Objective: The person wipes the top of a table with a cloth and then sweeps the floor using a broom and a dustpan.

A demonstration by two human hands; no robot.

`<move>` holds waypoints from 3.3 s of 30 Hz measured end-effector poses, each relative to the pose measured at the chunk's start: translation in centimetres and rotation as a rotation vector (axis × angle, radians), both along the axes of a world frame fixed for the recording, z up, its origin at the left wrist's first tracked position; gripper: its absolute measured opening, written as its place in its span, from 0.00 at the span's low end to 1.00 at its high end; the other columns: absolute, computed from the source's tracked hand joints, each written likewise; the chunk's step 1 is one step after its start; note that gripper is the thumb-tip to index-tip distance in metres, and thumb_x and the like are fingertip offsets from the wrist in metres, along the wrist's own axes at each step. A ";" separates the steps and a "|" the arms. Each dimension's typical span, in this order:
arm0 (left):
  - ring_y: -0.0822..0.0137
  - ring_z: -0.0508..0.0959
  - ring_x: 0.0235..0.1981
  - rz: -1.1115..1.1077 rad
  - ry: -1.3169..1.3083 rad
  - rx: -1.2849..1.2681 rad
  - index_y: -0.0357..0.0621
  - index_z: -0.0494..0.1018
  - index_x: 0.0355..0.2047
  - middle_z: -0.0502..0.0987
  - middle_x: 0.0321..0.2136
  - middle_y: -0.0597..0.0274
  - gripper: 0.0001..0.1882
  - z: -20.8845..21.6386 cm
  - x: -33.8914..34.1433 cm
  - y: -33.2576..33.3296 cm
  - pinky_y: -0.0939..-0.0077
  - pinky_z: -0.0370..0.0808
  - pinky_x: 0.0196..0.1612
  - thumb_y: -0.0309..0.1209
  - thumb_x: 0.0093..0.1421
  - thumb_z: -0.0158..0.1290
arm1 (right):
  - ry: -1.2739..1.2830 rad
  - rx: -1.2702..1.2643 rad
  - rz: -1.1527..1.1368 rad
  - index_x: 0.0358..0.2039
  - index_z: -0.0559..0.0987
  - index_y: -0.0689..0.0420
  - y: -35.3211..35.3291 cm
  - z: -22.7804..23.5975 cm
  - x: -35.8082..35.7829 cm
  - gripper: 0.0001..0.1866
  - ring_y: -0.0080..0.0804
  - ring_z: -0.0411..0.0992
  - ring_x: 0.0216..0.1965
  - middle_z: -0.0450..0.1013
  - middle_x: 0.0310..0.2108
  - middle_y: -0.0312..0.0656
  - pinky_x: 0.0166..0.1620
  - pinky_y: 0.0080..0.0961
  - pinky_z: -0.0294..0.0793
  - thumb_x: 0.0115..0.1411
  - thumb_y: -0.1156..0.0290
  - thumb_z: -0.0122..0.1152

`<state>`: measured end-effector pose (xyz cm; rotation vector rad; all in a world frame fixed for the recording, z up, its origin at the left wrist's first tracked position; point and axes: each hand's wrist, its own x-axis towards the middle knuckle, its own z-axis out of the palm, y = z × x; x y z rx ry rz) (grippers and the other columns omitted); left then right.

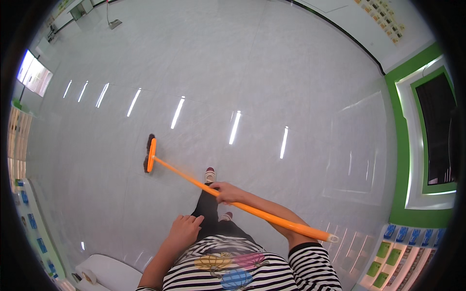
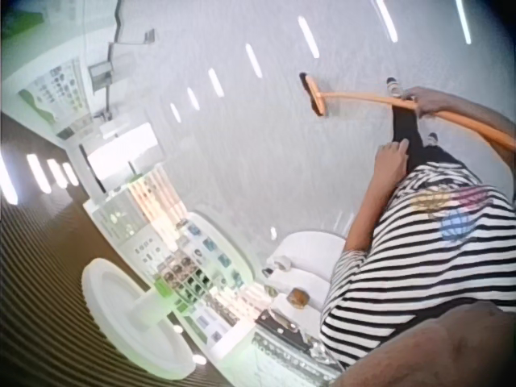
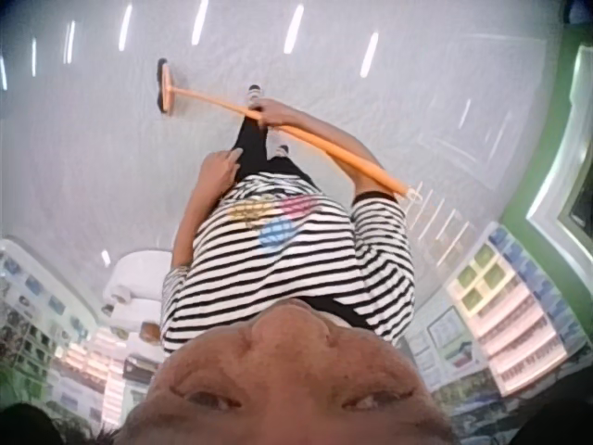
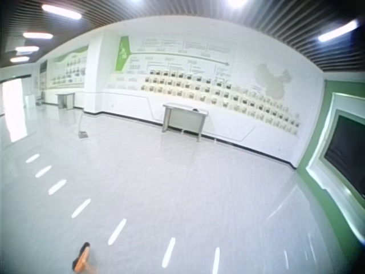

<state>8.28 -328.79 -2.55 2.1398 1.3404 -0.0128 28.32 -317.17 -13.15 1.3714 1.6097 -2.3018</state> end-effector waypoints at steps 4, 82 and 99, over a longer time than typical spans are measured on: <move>0.58 0.72 0.33 0.136 -0.006 0.006 0.44 0.68 0.40 0.73 0.27 0.57 0.16 0.0 -1.8 4.9 0.66 0.66 0.37 0.29 0.49 0.51 | -0.099 0.040 0.143 0.49 0.64 0.58 6.7 0.6 -0.1 0.31 0.23 0.59 0.09 0.63 0.11 0.36 0.15 0.21 0.61 0.39 0.79 0.57; 0.58 0.72 0.37 0.311 0.087 -0.140 0.45 0.67 0.40 0.74 0.31 0.58 0.18 -4.2 -4.5 67.9 0.66 0.67 0.39 0.28 0.47 0.53 | -0.305 -0.248 -0.520 0.48 0.65 0.60 69.3 9.2 16.8 0.26 0.20 0.61 0.10 0.66 0.16 0.38 0.14 0.16 0.59 0.44 0.79 0.54; 0.59 0.72 0.36 0.278 0.065 -0.021 0.46 0.66 0.40 0.74 0.30 0.59 0.18 -6.9 -2.9 73.2 0.66 0.66 0.40 0.29 0.47 0.53 | -0.575 -0.235 -0.508 0.51 0.63 0.60 64.9 21.3 21.9 0.31 0.21 0.62 0.13 0.66 0.18 0.38 0.14 0.17 0.61 0.42 0.83 0.54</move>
